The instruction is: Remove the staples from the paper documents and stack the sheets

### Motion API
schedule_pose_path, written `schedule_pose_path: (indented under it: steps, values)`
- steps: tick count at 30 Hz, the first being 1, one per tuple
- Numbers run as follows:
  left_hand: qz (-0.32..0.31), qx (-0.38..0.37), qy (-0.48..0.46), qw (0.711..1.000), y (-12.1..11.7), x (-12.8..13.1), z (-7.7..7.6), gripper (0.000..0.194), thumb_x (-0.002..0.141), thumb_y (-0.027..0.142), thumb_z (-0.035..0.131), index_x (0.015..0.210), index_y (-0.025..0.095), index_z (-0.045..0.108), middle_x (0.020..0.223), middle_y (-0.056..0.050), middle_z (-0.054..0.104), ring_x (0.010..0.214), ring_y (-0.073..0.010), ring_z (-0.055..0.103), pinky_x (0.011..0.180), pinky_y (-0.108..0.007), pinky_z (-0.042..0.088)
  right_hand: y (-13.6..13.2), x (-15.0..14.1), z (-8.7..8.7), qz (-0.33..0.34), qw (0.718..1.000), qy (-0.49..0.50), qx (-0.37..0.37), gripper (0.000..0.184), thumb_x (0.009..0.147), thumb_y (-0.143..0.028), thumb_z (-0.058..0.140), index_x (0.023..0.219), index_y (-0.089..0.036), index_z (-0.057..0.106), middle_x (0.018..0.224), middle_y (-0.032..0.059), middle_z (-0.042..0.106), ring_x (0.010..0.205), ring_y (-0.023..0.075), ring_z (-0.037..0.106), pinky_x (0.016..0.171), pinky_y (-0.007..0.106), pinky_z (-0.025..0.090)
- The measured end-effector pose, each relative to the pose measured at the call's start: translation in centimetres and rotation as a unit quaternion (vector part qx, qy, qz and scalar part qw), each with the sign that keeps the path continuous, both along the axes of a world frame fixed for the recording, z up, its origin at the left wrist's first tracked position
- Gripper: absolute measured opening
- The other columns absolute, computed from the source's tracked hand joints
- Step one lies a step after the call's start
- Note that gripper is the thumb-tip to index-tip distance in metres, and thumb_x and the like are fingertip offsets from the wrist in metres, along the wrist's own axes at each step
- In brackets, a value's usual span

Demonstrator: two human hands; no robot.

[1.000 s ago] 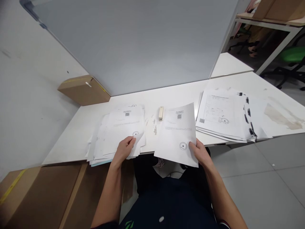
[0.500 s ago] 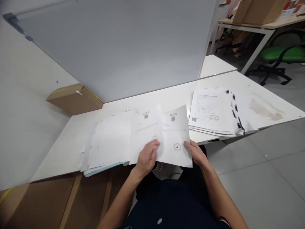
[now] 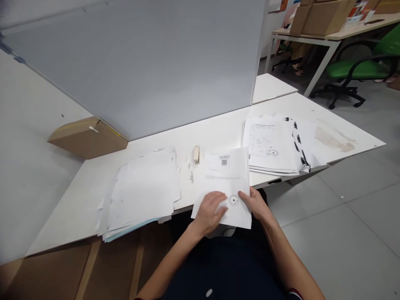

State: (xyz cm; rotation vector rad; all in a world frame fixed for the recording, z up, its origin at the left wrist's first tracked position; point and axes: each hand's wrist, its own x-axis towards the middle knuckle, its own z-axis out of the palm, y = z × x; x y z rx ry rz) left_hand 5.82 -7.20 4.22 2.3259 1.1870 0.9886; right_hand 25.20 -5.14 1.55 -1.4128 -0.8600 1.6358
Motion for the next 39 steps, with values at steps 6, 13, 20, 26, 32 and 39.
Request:
schedule_pose_path:
  steps: [6,13,20,26,32,39]
  values:
    - [0.262,-0.195,-0.154,0.933,3.1,-4.7,-0.7,0.046,0.081,0.038,0.055,0.122,0.019,0.046,0.118,-0.013,0.054,0.102,-0.0214,0.056,0.089,-0.042,0.046,-0.5,1.5,0.4,-0.001,1.0,-0.024,0.007,0.037,0.07,-0.041,0.066,0.098,-0.017,0.061,0.081,0.0051,0.072,0.07,0.0239,0.068,0.063,0.034,0.054]
    - [0.132,-0.276,-0.423,0.853,6.1,-6.5,3.3,0.058,0.073,0.043,0.064,0.122,0.015,0.047,0.107,-0.013,0.064,0.098,-0.0208,0.061,0.085,-0.036,0.049,1.3,0.6,3.9,0.043,0.991,-0.061,0.109,0.039,0.071,-0.048,0.065,0.095,-0.017,0.067,0.084,0.0061,0.072,0.075,0.0242,0.066,0.063,0.032,0.053]
    - [0.167,-0.054,-0.453,0.874,7.2,-7.4,8.8,0.03,0.077,0.039,0.062,0.097,0.017,0.062,0.095,-0.006,0.069,0.093,-0.0183,0.062,0.084,-0.032,0.05,6.2,-2.1,6.7,0.051,0.962,-0.045,0.265,0.035,0.075,-0.044,0.063,0.1,-0.019,0.067,0.096,0.0057,0.071,0.091,0.0242,0.064,0.081,0.036,0.05]
    - [0.189,-0.042,-0.427,0.883,7.2,-7.5,7.7,0.037,0.077,0.042,0.061,0.105,0.018,0.058,0.101,-0.007,0.066,0.098,-0.0182,0.06,0.088,-0.032,0.047,8.1,-3.3,4.5,0.097,0.962,-0.052,0.25,0.04,0.073,-0.045,0.064,0.101,-0.017,0.067,0.099,0.0072,0.071,0.093,0.0262,0.064,0.084,0.042,0.05]
    - [0.183,-0.042,-0.45,0.873,7.4,-7.6,6.7,0.029,0.081,0.039,0.057,0.102,0.019,0.059,0.1,-0.005,0.067,0.099,-0.0171,0.06,0.091,-0.032,0.046,8.0,-3.4,3.8,0.078,0.964,-0.061,0.247,0.038,0.073,-0.043,0.065,0.099,-0.016,0.068,0.103,0.0074,0.07,0.096,0.0253,0.063,0.086,0.04,0.049]
    - [0.203,-0.047,-0.458,0.864,7.4,-7.5,6.5,0.028,0.081,0.042,0.056,0.095,0.018,0.055,0.096,-0.006,0.065,0.095,-0.0171,0.06,0.086,-0.031,0.048,7.9,-3.6,4.1,0.092,0.96,-0.103,0.244,0.034,0.071,-0.042,0.065,0.095,-0.017,0.071,0.099,0.0061,0.071,0.096,0.0256,0.063,0.086,0.04,0.048]
